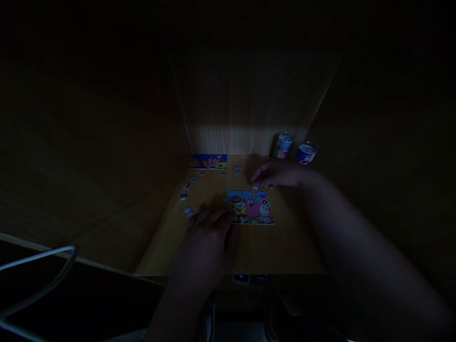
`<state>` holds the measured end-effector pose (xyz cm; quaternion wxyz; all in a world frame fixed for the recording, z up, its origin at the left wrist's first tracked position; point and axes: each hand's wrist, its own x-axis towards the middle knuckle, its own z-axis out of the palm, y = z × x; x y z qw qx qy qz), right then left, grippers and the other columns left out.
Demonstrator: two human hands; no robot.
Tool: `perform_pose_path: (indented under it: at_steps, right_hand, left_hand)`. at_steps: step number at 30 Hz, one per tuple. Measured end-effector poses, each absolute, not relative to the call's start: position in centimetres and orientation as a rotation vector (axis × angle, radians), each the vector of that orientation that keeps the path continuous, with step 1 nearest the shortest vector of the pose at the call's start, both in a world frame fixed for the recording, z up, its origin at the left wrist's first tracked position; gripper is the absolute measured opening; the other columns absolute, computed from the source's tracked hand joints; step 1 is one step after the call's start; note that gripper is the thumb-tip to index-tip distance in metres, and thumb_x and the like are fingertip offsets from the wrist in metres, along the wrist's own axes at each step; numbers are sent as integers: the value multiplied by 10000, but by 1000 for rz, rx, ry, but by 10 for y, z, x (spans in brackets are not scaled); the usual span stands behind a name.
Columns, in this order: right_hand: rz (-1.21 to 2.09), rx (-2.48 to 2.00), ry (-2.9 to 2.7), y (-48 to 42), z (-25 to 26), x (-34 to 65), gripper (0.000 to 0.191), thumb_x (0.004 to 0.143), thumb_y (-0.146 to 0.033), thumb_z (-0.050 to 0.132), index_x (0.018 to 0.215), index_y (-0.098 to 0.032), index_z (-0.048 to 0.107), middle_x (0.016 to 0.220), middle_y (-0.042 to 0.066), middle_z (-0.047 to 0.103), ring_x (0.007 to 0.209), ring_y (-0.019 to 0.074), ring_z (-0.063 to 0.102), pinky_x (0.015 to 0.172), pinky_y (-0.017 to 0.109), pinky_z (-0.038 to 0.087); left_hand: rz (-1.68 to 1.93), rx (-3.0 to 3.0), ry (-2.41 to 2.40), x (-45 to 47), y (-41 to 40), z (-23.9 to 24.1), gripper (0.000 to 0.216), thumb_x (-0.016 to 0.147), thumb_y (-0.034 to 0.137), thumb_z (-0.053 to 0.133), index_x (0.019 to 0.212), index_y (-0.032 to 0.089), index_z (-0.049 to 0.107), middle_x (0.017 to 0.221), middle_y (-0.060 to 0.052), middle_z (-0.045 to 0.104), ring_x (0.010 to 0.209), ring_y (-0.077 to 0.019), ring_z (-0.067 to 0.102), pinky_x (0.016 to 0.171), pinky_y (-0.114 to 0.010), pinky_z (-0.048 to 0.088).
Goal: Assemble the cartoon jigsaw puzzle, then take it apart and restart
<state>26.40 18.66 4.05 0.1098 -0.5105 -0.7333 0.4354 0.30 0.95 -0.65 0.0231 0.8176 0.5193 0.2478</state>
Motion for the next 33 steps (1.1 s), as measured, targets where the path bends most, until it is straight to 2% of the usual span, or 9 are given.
perform_pose_path:
  at_steps: [3, 8, 15, 33]
  right_hand:
    - [1396, -1455, -2179, 186, 39, 263, 326, 728, -440, 923, 942, -220, 814, 870, 18, 798, 796, 173, 711, 777, 313, 584]
    - [1320, -1455, -2341, 186, 42, 264, 298, 794, -471, 861, 975, -236, 837, 908, 26, 822, 820, 195, 723, 751, 314, 564]
    - [1167, -1348, -2489, 187, 41, 264, 268, 823, -475, 833, 991, -267, 856, 1040, 7, 855, 1020, 238, 758, 920, 328, 549]
    - [1085, -1396, -2533, 188, 41, 264, 212, 834, -444, 839, 963, -277, 861, 1028, 14, 860, 1008, 255, 768, 929, 363, 555]
  left_hand:
    - [762, 2529, 1605, 3, 10, -6, 204, 1045, 203, 617, 1186, 207, 765, 1271, -89, 781, 1161, -329, 701, 1087, -602, 533]
    - [754, 2534, 1603, 3, 9, -5, 216, 1028, 190, 632, 1198, 215, 764, 1286, -86, 780, 1166, -332, 703, 1082, -600, 537]
    - [765, 2522, 1607, 4, 9, -4, 211, 1031, 207, 639, 1197, 230, 767, 1284, -84, 782, 1170, -326, 706, 1087, -585, 539]
    - [755, 2536, 1592, 3, 9, -6, 218, 1033, 199, 625, 1200, 217, 763, 1297, -97, 772, 1174, -328, 700, 1087, -610, 541]
